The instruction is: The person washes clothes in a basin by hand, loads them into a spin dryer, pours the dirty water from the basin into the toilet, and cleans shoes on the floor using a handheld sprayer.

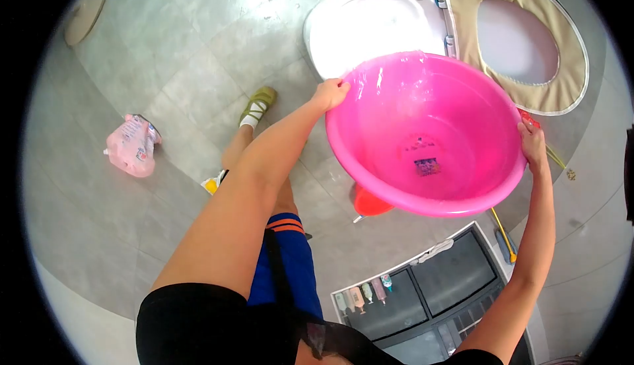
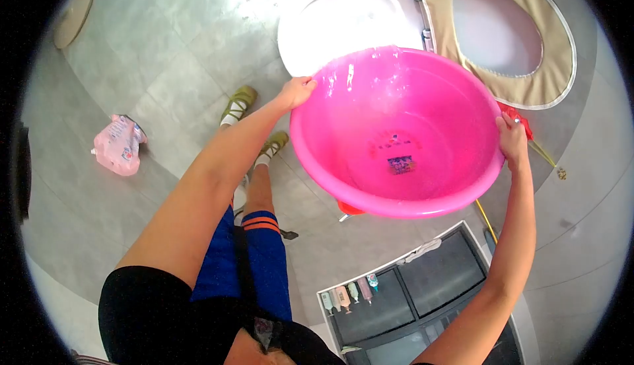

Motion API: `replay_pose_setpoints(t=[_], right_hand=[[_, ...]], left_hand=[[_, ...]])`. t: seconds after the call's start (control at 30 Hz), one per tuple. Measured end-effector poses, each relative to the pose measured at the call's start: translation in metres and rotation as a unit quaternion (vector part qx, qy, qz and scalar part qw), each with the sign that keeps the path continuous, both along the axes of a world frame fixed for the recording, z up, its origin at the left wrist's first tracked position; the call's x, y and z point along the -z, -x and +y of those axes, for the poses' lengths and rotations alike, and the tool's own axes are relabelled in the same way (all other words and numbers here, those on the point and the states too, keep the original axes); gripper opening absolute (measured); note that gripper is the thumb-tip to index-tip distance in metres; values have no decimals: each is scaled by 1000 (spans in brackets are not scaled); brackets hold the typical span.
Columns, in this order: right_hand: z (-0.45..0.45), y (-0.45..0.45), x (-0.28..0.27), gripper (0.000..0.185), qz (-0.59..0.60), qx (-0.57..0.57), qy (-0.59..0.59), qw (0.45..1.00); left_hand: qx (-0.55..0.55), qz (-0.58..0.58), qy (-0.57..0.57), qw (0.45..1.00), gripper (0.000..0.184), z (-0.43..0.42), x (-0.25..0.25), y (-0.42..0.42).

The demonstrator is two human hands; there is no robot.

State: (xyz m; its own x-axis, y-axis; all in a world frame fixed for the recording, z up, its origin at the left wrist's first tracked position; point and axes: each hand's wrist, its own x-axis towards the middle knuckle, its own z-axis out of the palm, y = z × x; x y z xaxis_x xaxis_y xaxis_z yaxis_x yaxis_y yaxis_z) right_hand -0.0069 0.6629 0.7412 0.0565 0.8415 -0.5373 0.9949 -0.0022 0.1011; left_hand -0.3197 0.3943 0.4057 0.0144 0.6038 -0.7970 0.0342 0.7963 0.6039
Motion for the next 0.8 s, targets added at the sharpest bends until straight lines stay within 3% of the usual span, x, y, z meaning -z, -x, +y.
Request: replay_pose_setpoints(t=[0.17,0.27,0.4,0.5,0.6,0.8], right_hand=[[20,66,-9,35,-74,-55,24,995],[33,88,-9,33,-58,-77,54,994],[48,117,-7,32,-121,-164,11,979],[63,152,-5,33,-210,-252,41,944],[82,178,7,34,-308,-455,94,830],[88,218,25,32,-268,-467,27,842]], left_hand=[[21,-55,21,998,48,-13,6,-14],[15,-77,29,996,50,-21,8,-28],[4,-112,52,992,49,-29,3,-43],[4,-129,57,990,49,-36,2,-55],[-4,-131,42,990,50,-45,6,-68],[-21,-143,32,989,49,-58,6,-77]])
